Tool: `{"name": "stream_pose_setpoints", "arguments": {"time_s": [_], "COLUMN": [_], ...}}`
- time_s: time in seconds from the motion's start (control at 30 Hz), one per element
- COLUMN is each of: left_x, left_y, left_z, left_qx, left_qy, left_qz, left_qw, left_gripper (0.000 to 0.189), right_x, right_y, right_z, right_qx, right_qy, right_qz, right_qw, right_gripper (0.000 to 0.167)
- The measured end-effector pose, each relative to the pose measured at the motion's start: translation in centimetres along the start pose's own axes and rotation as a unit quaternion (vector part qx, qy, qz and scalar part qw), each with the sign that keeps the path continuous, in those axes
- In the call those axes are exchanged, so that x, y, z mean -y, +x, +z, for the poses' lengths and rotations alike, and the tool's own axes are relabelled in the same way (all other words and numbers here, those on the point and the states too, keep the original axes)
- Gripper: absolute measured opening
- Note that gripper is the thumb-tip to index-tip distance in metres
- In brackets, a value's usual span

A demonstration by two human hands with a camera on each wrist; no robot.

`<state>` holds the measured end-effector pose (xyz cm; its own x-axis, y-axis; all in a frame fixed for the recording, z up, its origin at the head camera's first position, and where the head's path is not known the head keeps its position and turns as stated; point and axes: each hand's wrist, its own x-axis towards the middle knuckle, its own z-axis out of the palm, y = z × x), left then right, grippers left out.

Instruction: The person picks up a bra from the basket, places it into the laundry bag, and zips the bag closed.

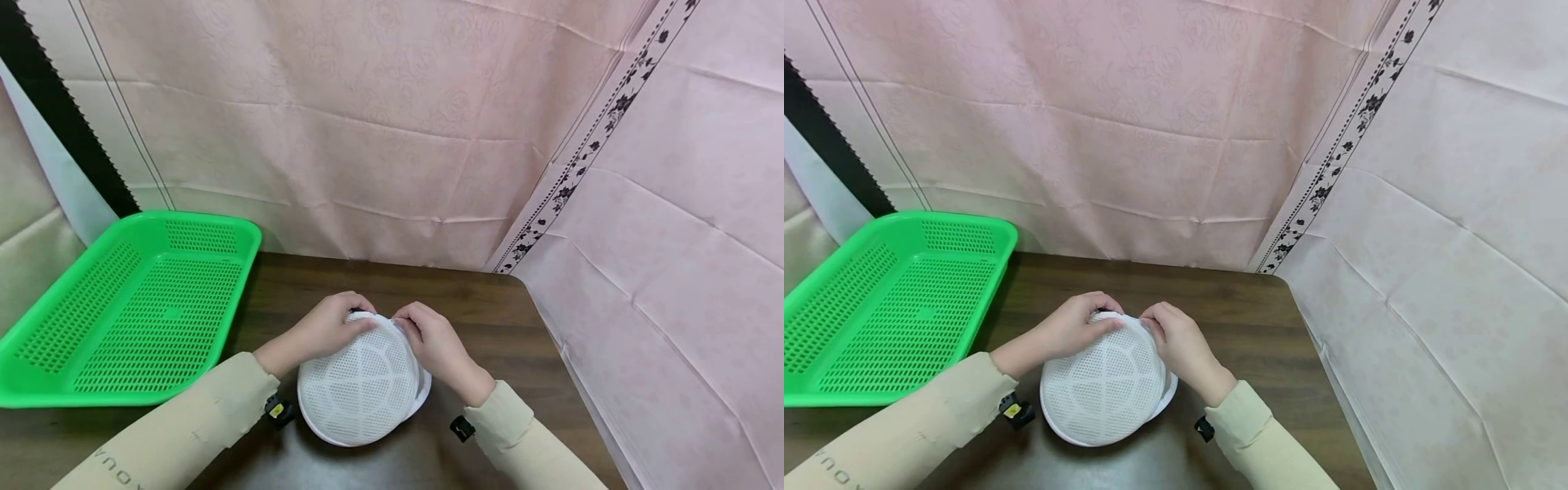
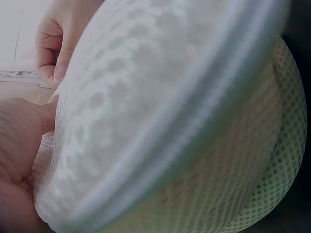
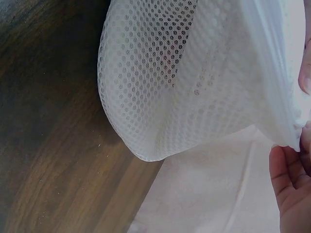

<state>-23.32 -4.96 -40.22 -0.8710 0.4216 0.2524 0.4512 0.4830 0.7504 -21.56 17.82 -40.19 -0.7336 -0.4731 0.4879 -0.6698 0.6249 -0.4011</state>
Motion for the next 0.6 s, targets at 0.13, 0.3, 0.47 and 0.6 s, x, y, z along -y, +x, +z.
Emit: {"name": "stream_pose_setpoints", "arguments": {"time_s": [0.13, 0.3, 0.47, 0.6], "left_x": [0.17, 0.29, 0.30, 0.21], "left_y": [-0.05, -0.06, -0.12, -0.16], "left_z": [-0.01, 0.00, -0.04, -0.10], "left_qx": [-0.006, -0.007, -0.017, -0.018], "left_qy": [0.000, 0.001, 0.000, 0.001], "left_qz": [0.003, 0.005, -0.002, -0.001], "left_qw": [1.0000, 1.0000, 0.9999, 0.9998], "left_gripper": [0.011, 0.011, 0.011, 0.011], "right_x": [-0.08, -0.16, -0.19, -0.14], "right_y": [-0.04, -0.13, -0.24, -0.32], "right_z": [0.07, 0.19, 0.09, -0.04], "right_qx": [-0.005, -0.015, -0.012, -0.004], "right_qy": [-0.001, 0.000, -0.005, -0.005], "right_qz": [-0.006, -0.013, -0.001, 0.010], "right_qw": [1.0000, 0.9998, 0.9999, 0.9999], "right_gripper": [0.004, 0.004, 0.004, 0.005]}}
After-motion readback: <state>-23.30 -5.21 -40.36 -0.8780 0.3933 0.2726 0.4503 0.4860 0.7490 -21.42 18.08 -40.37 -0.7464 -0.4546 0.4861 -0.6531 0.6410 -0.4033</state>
